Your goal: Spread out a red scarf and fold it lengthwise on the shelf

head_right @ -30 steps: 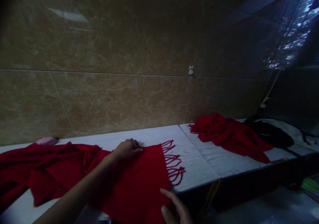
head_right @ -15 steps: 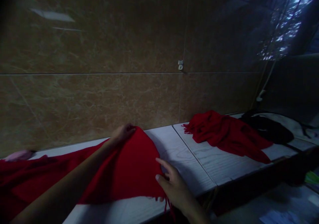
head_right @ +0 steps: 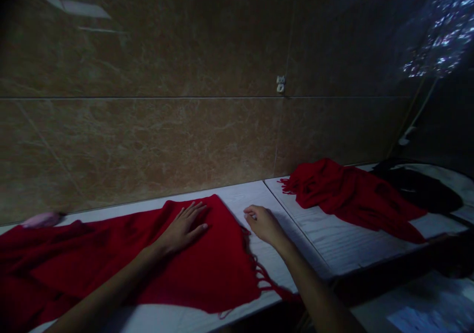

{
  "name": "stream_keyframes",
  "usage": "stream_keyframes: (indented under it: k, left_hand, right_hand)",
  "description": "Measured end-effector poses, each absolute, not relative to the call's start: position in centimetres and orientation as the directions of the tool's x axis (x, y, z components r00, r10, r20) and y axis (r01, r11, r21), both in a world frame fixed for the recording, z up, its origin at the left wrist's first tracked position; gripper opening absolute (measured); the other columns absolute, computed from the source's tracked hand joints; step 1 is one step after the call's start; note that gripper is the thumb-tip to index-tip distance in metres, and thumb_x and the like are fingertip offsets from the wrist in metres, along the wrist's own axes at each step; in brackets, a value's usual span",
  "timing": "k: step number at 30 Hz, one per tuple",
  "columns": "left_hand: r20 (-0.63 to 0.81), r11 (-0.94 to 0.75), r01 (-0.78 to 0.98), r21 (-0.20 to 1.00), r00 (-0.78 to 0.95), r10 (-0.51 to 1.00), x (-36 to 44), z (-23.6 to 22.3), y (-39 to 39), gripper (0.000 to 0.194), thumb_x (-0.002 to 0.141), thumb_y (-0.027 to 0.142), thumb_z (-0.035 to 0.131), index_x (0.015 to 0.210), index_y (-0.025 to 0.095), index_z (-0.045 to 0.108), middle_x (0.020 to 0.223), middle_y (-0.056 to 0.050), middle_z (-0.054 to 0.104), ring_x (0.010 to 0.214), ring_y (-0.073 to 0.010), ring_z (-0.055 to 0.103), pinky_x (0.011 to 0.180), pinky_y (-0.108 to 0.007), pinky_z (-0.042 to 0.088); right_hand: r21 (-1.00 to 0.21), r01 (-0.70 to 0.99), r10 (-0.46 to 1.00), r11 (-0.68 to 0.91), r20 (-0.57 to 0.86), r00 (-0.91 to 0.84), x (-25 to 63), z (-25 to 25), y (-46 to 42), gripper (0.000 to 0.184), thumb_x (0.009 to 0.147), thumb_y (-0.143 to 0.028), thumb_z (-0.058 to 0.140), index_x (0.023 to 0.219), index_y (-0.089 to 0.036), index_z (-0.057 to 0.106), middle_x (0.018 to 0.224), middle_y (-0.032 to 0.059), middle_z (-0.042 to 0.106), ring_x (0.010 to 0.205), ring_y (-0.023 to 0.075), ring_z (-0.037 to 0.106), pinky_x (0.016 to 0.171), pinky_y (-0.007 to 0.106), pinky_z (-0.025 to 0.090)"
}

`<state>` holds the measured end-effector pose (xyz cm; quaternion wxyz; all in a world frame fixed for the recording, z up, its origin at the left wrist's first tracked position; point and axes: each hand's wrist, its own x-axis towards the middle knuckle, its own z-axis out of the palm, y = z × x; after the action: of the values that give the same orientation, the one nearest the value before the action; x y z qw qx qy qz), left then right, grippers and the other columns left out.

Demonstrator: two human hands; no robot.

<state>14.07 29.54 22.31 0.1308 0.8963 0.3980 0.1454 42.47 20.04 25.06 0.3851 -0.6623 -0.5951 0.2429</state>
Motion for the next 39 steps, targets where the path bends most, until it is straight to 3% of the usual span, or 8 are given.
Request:
stream_keyframes:
  k: [7,10,14,18,23,27,32,39]
  left_hand:
    - [0.241,-0.625,0.649,0.433,0.585,0.774,13.5,21.8,29.6,0.077,0.097,0.061,0.051,0.159,0.017,0.041,0.166,-0.018,0.04,0.159,-0.0346,0.026,0.129,-0.057,0.022]
    - [0.27,-0.608,0.623,0.492,0.555,0.787,13.3,21.5,29.8,0.08,0.095,0.061,0.053,0.16,0.016,0.039,0.167,-0.019,0.039,0.157,-0.0357,0.029,0.128,-0.058,0.024]
    - [0.319,-0.586,0.557,0.589,0.505,0.802,13.1,21.1,30.3,0.091,0.092,0.062,0.058,0.163,0.013,0.03,0.168,-0.021,0.034,0.156,-0.0365,0.032,0.128,-0.055,0.027]
    - [0.275,-0.593,0.543,0.594,0.555,0.785,13.1,21.0,30.4,0.105,0.085,0.068,0.065,0.167,0.019,0.021,0.172,-0.019,0.026,0.16,-0.0393,0.019,0.128,-0.061,0.02]
    - [0.226,-0.602,0.561,0.568,0.597,0.77,12.9,21.1,30.3,0.115,0.083,0.072,0.067,0.169,0.024,0.008,0.174,-0.018,0.018,0.161,-0.0393,0.01,0.127,-0.067,0.014]
    - [0.206,-0.633,0.588,0.503,0.629,0.749,12.8,21.3,30.1,0.118,0.081,0.075,0.068,0.169,0.027,0.007,0.175,-0.017,0.014,0.161,-0.0399,0.007,0.126,-0.069,0.011]
    - [0.097,-0.62,0.675,0.4,0.641,0.761,13.2,22.2,29.5,0.108,0.081,0.085,0.056,0.167,0.026,0.027,0.174,-0.016,0.015,0.16,-0.0419,0.003,0.124,-0.073,0.004]
    - [0.028,-0.552,0.75,0.365,0.584,0.811,12.3,22.7,30.0,0.105,0.082,0.09,0.046,0.162,0.021,0.039,0.171,-0.018,0.021,0.159,-0.0453,0.009,0.122,-0.076,0.001]
  right_hand:
    - [-0.804,0.592,0.988,-0.047,0.05,0.147,36.5,25.9,27.0,0.02,0.066,-0.018,0.081,0.066,-0.019,0.061,0.093,0.0077,0.071,0.099,0.0265,0.065,0.096,0.039,0.05]
    - [-0.873,0.485,0.998,-0.04,-0.008,0.068,34.3,27.3,27.9,0.015,0.084,-0.025,0.067,0.071,-0.019,0.061,0.077,0.0034,0.07,0.09,0.0221,0.068,0.086,0.033,0.053]
    - [-0.963,0.26,0.988,-0.077,-0.109,-0.113,32.9,28.8,28.1,0.047,0.105,-0.046,0.034,0.084,-0.019,0.066,0.075,0.0047,0.072,0.082,0.02,0.071,0.078,0.033,0.056]
    - [-0.976,0.004,0.903,-0.217,-0.202,-0.379,32.4,29.2,28.3,0.047,0.095,-0.06,0.058,0.082,-0.016,0.069,0.074,0.0043,0.073,0.084,0.021,0.072,0.081,0.035,0.057]
    - [-0.848,0.513,0.965,-0.135,-0.23,-0.126,34.6,31.1,30.9,0.023,0.075,-0.033,0.085,0.074,-0.016,0.07,0.073,0.0029,0.073,0.077,0.0204,0.072,0.076,0.032,0.058]
    - [-0.702,0.701,0.984,-0.128,-0.002,0.177,39.1,34.3,34.2,0.019,0.065,-0.006,0.081,0.068,-0.017,0.067,0.066,0.0026,0.066,0.082,0.025,0.07,0.084,0.038,0.056]
    - [-0.629,0.776,0.89,-0.045,0.328,0.317,42.1,35.1,33.9,0.016,0.083,-0.015,0.067,0.098,-0.016,0.071,0.108,0.012,0.069,0.116,0.0288,0.064,0.103,0.039,0.047]
    - [-0.604,0.796,0.98,0.042,0.178,0.084,41.1,26.0,24.8,0.018,0.085,-0.034,0.067,0.095,-0.019,0.072,0.095,0.0068,0.076,0.088,0.0223,0.069,0.082,0.034,0.05]
